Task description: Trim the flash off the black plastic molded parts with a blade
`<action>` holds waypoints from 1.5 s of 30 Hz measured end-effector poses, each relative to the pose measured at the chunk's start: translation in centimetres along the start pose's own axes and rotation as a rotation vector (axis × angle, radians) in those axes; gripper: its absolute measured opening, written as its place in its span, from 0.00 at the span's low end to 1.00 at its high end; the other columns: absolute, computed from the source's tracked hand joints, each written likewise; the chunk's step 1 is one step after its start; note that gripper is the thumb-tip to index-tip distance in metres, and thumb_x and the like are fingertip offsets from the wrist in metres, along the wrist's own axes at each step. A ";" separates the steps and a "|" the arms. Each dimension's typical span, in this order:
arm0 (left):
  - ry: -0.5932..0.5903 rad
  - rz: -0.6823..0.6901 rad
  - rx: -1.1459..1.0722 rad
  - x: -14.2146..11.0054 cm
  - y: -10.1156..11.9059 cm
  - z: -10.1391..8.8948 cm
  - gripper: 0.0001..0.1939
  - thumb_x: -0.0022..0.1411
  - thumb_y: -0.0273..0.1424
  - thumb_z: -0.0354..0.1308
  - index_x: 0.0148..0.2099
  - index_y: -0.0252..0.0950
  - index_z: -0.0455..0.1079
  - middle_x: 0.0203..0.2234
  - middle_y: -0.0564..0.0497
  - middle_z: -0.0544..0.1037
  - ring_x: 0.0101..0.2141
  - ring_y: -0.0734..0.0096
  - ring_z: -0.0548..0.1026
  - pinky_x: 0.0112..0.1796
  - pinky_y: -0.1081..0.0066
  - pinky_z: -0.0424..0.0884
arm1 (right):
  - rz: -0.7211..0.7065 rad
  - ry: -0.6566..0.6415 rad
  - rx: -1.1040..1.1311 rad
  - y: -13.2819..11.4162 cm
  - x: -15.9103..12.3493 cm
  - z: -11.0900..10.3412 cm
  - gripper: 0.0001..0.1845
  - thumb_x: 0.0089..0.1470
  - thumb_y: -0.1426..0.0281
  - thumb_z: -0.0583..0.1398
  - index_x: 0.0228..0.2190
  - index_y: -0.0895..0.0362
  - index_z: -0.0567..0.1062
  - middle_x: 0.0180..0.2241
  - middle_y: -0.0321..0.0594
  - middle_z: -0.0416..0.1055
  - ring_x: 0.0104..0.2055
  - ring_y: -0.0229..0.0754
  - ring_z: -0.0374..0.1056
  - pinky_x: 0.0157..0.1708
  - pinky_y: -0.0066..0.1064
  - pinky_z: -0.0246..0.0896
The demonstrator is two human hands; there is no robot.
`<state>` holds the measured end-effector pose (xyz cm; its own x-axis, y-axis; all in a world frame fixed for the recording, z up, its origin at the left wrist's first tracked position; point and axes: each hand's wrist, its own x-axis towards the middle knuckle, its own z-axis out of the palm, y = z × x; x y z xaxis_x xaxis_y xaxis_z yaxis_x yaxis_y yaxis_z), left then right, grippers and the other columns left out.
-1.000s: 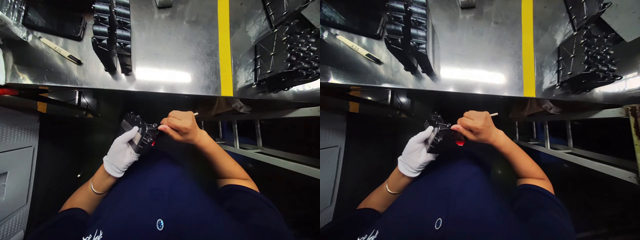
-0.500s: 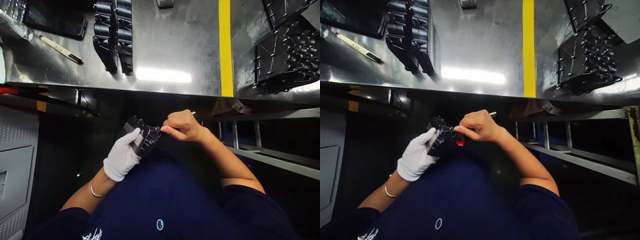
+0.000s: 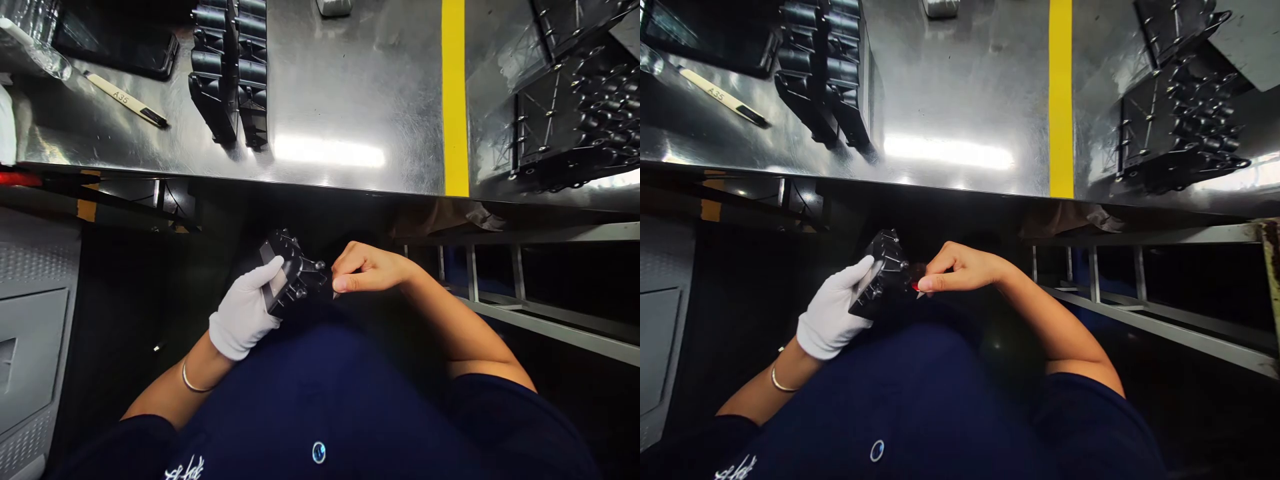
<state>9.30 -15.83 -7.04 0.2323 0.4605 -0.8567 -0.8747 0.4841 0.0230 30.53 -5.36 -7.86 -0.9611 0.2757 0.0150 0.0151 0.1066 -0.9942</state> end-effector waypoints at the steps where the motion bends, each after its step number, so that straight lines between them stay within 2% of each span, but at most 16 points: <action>1: -0.001 0.036 -0.030 0.1 0.2 0.1 0.15 0.69 0.26 0.47 0.48 0.33 0.75 0.30 0.48 0.84 0.35 0.63 0.83 0.37 0.71 0.79 | 0.034 0.053 0.044 0.1 0.1 0.2 0.22 0.63 0.60 0.56 0.25 0.62 0.79 0.18 0.35 0.67 0.19 0.30 0.61 0.21 0.23 0.55; 2: -0.003 0.067 -0.058 0.1 0.5 0.3 0.15 0.69 0.26 0.47 0.49 0.34 0.75 0.31 0.49 0.84 0.34 0.64 0.83 0.37 0.72 0.79 | 0.070 0.169 0.057 0.2 0.2 0.5 0.24 0.63 0.58 0.56 0.24 0.61 0.79 0.17 0.34 0.66 0.20 0.30 0.61 0.22 0.23 0.56; 5: 0.008 0.096 -0.128 0.0 1.0 0.9 0.16 0.71 0.27 0.46 0.51 0.35 0.74 0.31 0.50 0.84 0.30 0.69 0.82 0.33 0.76 0.78 | 0.144 0.631 0.027 0.9 1.1 2.2 0.28 0.62 0.53 0.56 0.21 0.60 0.77 0.17 0.33 0.62 0.22 0.32 0.61 0.24 0.26 0.58; 6: 0.015 0.095 -0.151 0.0 1.1 1.0 0.16 0.71 0.27 0.46 0.50 0.36 0.74 0.30 0.50 0.84 0.28 0.71 0.82 0.31 0.78 0.78 | 0.150 0.746 0.031 1.1 1.5 3.0 0.28 0.60 0.51 0.56 0.21 0.59 0.78 0.18 0.34 0.62 0.23 0.33 0.61 0.25 0.26 0.59; 8: 0.025 0.102 -0.192 0.0 1.1 1.2 0.16 0.72 0.27 0.44 0.47 0.36 0.75 0.26 0.52 0.83 0.26 0.74 0.81 0.29 0.80 0.76 | 0.150 0.891 0.068 1.5 2.3 4.4 0.25 0.57 0.49 0.59 0.27 0.58 0.80 0.22 0.34 0.65 0.25 0.34 0.62 0.26 0.27 0.59; 10: 0.021 0.127 -0.204 0.0 0.9 1.3 0.18 0.73 0.26 0.42 0.45 0.37 0.75 0.23 0.54 0.81 0.25 0.75 0.80 0.30 0.81 0.76 | 0.150 0.969 0.122 1.7 2.9 5.6 0.24 0.54 0.48 0.61 0.32 0.56 0.81 0.25 0.35 0.67 0.26 0.33 0.61 0.27 0.27 0.60; 16: -0.040 0.150 -0.159 0.2 0.4 1.5 0.22 0.74 0.26 0.37 0.50 0.35 0.73 0.27 0.51 0.83 0.30 0.74 0.82 0.31 0.80 0.78 | 0.212 1.001 0.243 1.5 3.7 7.8 0.21 0.54 0.51 0.62 0.27 0.57 0.77 0.24 0.34 0.64 0.26 0.33 0.60 0.26 0.28 0.57; 21: -0.079 0.102 -0.165 0.2 -0.2 1.7 0.20 0.74 0.26 0.37 0.50 0.35 0.72 0.23 0.53 0.81 0.29 0.74 0.82 0.29 0.81 0.77 | 0.172 1.209 0.224 1.9 4.6 9.8 0.22 0.56 0.49 0.60 0.27 0.57 0.73 0.25 0.33 0.62 0.25 0.33 0.57 0.25 0.27 0.56; 24: -0.065 0.078 -0.169 0.0 -0.3 1.7 0.19 0.74 0.27 0.39 0.47 0.36 0.73 0.23 0.55 0.81 0.25 0.75 0.81 0.28 0.82 0.77 | 0.140 1.330 0.335 2.5 5.0 10.4 0.23 0.57 0.48 0.58 0.28 0.55 0.71 0.23 0.31 0.59 0.21 0.31 0.53 0.20 0.25 0.51; 26: -0.049 0.078 -0.172 -0.2 -0.1 1.7 0.19 0.74 0.28 0.40 0.45 0.37 0.73 0.23 0.56 0.82 0.24 0.76 0.80 0.26 0.82 0.76 | 0.135 1.344 0.375 2.8 4.6 10.0 0.22 0.58 0.48 0.57 0.30 0.55 0.72 0.21 0.29 0.58 0.20 0.30 0.51 0.18 0.24 0.48; 27: -0.043 0.082 -0.178 -0.3 0.1 1.8 0.18 0.74 0.28 0.40 0.45 0.37 0.74 0.23 0.56 0.81 0.24 0.76 0.80 0.26 0.82 0.76 | 0.138 1.311 0.345 2.7 4.3 9.6 0.21 0.59 0.49 0.57 0.31 0.55 0.73 0.21 0.29 0.59 0.20 0.30 0.52 0.18 0.24 0.49; 31: -0.026 0.048 -0.196 -0.7 0.6 2.0 0.18 0.73 0.28 0.41 0.48 0.36 0.73 0.21 0.54 0.81 0.25 0.74 0.81 0.26 0.82 0.76 | 0.028 1.077 -0.090 1.8 2.6 7.6 0.18 0.61 0.57 0.58 0.30 0.57 0.77 0.21 0.34 0.68 0.23 0.33 0.60 0.24 0.27 0.59; 35: -0.006 0.026 -0.151 -0.7 0.5 2.1 0.19 0.73 0.28 0.40 0.50 0.35 0.73 0.23 0.52 0.81 0.29 0.71 0.82 0.29 0.79 0.77 | -0.107 0.992 -0.424 0.9 1.7 6.4 0.12 0.61 0.66 0.59 0.29 0.58 0.79 0.23 0.38 0.74 0.23 0.34 0.64 0.24 0.28 0.60; 40: 0.030 0.078 -0.121 -0.4 0.3 1.8 0.20 0.73 0.27 0.39 0.51 0.33 0.73 0.25 0.49 0.82 0.34 0.69 0.83 0.33 0.77 0.78 | -0.135 0.960 -0.539 0.9 1.4 6.1 0.11 0.61 0.68 0.59 0.30 0.58 0.80 0.23 0.38 0.75 0.22 0.33 0.64 0.22 0.27 0.60; 45: -0.029 0.084 -0.092 -0.6 0.2 1.9 0.20 0.73 0.25 0.38 0.56 0.33 0.70 0.28 0.51 0.83 0.32 0.74 0.82 0.34 0.81 0.78 | -0.159 0.930 -0.552 0.8 1.3 5.9 0.11 0.61 0.69 0.60 0.30 0.58 0.80 0.23 0.38 0.75 0.22 0.33 0.65 0.23 0.26 0.61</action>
<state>9.77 -14.55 -5.54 0.1671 0.5187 -0.8385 -0.9267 0.3730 0.0461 27.66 -10.60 -9.29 -0.3821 0.8101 0.4446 0.2538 0.5546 -0.7925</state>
